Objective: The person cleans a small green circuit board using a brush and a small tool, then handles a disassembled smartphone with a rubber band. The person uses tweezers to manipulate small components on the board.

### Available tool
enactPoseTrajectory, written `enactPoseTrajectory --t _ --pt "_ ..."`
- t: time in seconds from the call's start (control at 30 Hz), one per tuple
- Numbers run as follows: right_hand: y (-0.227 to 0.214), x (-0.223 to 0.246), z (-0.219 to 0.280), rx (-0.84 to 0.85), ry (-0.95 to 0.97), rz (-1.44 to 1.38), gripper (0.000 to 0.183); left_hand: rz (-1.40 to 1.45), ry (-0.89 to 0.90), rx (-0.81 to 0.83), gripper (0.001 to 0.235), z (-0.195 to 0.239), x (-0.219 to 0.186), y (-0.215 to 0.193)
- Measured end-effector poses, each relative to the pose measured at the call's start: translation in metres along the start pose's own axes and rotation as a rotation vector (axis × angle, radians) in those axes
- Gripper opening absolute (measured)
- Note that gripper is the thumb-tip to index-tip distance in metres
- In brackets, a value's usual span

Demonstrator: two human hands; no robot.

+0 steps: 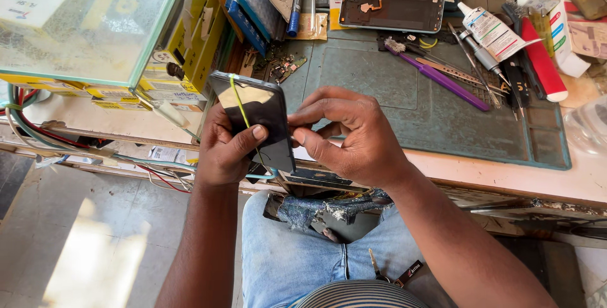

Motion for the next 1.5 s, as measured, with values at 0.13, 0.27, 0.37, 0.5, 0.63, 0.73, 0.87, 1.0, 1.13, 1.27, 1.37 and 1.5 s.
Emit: enactPoseTrajectory --t 0.13,0.27,0.37,0.5,0.63,0.73,0.87,1.0,1.13,1.27,1.37,1.5 --pt "-0.001 -0.002 -0.002 0.009 0.005 0.0 0.018 0.007 0.015 -0.027 0.042 0.001 0.001 -0.001" --pt "0.0 -0.003 -0.003 -0.016 0.018 0.043 0.016 -0.009 0.007 -0.042 0.041 0.002 0.002 -0.002" --pt "0.001 -0.004 -0.004 -0.029 0.025 0.052 0.016 -0.039 0.006 -0.039 0.04 0.002 0.001 -0.001" --pt "0.0 -0.007 -0.003 -0.031 0.048 0.027 0.013 -0.049 0.004 -0.047 0.04 0.0 0.0 0.001" --pt "-0.001 -0.009 -0.004 -0.03 0.055 0.007 0.013 -0.059 -0.017 -0.03 0.041 -0.002 -0.003 0.004" --pt "-0.001 -0.009 -0.004 -0.026 0.057 -0.02 0.013 -0.057 -0.021 -0.026 0.043 -0.001 -0.003 0.005" --pt "-0.002 -0.009 -0.004 -0.027 0.082 -0.03 0.013 -0.059 -0.031 -0.038 0.042 -0.001 -0.001 0.003" --pt "-0.003 -0.007 -0.004 -0.028 0.091 -0.013 0.012 -0.084 -0.022 -0.045 0.043 -0.001 0.003 0.0" --pt "-0.004 -0.006 -0.004 -0.021 0.089 -0.009 0.012 -0.104 -0.008 -0.036 0.043 -0.001 0.003 0.001" --pt "-0.005 -0.007 -0.004 -0.024 0.117 0.009 0.011 -0.124 -0.025 -0.012 0.04 -0.003 0.0 0.005" --pt "-0.006 -0.009 -0.005 -0.032 0.119 -0.003 0.011 -0.133 -0.037 -0.02 0.041 -0.004 -0.003 0.008" --pt "-0.007 -0.014 -0.003 0.001 0.096 -0.058 0.011 -0.149 -0.042 0.02 0.042 -0.007 -0.006 0.011"
Point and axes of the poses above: each hand's wrist, its own z-axis away from the middle knuckle, its own y-axis out of the palm, x = y × z, the point moved 5 cm from there along -z, towards the middle knuckle, and after that the axes turned 13 degrees about x, right-handed, at the moved point
